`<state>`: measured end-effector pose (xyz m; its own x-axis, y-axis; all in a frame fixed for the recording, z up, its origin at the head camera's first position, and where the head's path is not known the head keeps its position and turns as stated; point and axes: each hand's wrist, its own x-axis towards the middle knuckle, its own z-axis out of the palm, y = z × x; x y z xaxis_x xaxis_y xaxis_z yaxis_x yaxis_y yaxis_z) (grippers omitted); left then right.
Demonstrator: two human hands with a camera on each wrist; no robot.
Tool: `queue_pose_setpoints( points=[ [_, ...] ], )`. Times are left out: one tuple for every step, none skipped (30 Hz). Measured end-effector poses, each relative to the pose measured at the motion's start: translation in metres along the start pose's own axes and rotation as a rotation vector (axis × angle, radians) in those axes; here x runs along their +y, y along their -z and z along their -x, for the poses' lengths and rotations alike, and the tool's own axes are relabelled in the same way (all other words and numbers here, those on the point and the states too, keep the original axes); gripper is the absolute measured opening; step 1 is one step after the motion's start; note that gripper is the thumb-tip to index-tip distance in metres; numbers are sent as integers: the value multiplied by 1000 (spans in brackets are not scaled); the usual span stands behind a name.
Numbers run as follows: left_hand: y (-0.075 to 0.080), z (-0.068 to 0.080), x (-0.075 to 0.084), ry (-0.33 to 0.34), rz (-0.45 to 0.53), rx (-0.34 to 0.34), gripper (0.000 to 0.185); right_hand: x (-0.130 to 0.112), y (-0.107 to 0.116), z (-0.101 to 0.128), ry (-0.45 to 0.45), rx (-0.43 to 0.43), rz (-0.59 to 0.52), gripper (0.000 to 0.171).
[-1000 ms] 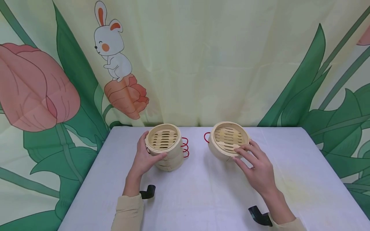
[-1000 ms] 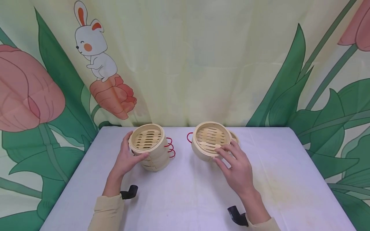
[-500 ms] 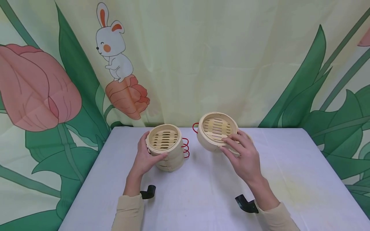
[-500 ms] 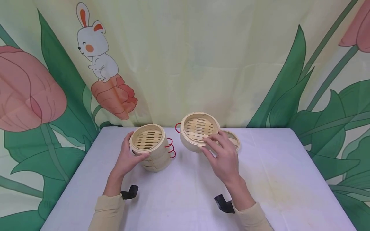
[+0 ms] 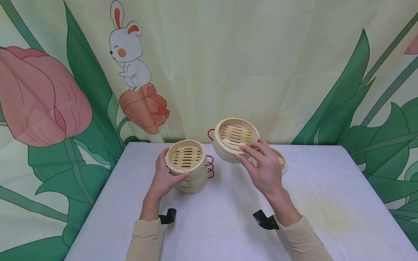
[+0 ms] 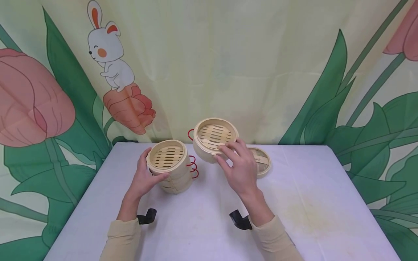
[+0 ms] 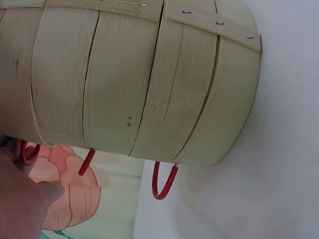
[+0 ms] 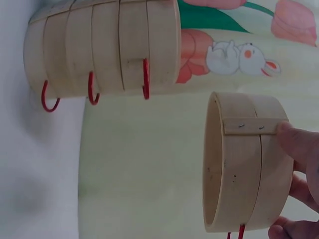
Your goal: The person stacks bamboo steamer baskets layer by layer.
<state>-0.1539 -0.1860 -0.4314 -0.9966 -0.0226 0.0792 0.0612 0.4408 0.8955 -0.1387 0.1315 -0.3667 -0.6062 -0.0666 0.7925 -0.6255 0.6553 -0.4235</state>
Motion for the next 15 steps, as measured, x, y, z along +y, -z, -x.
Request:
queue_pose_setpoints(
  points=[
    [0,0,0,-1,0,1,124,-1,-2,-1,4,2,0,28],
    [0,0,0,-1,2,2,124,-2,-3,-3,9,2,3,28],
    [0,0,0,1,1,3,124,-3,-5,-4,14,2,5,28],
    [0,0,0,1,2,3,124,-4,-7,-5,20,3,6,28],
    [0,0,1,3,4,3,124,-5,-9,-6,27,6,6,28],
    [0,0,1,3,4,2,124,-6,-10,-6,32,14,6,28],
    [-1,0,1,0,7,3,124,-7,-12,-7,38,19,4,28],
    [-1,0,1,0,8,3,124,-8,-13,-8,43,24,2,28],
    [-1,0,1,-2,9,3,124,-9,-15,-8,45,27,0,28],
    [-1,0,1,-4,9,4,124,-10,-17,-9,47,30,-3,27],
    [-1,0,1,-5,9,6,124,-11,-19,-9,47,28,-2,27],
    [-1,0,1,-9,9,7,124,-13,-20,-10,47,24,-2,27],
    [-1,0,1,-11,9,8,124,-15,-22,-11,46,19,-5,28],
    [-1,0,1,-13,7,9,124,-16,-23,-13,44,14,-3,27],
    [-1,0,0,-16,5,10,124,-18,-25,-14,44,9,-2,27]
  ],
)
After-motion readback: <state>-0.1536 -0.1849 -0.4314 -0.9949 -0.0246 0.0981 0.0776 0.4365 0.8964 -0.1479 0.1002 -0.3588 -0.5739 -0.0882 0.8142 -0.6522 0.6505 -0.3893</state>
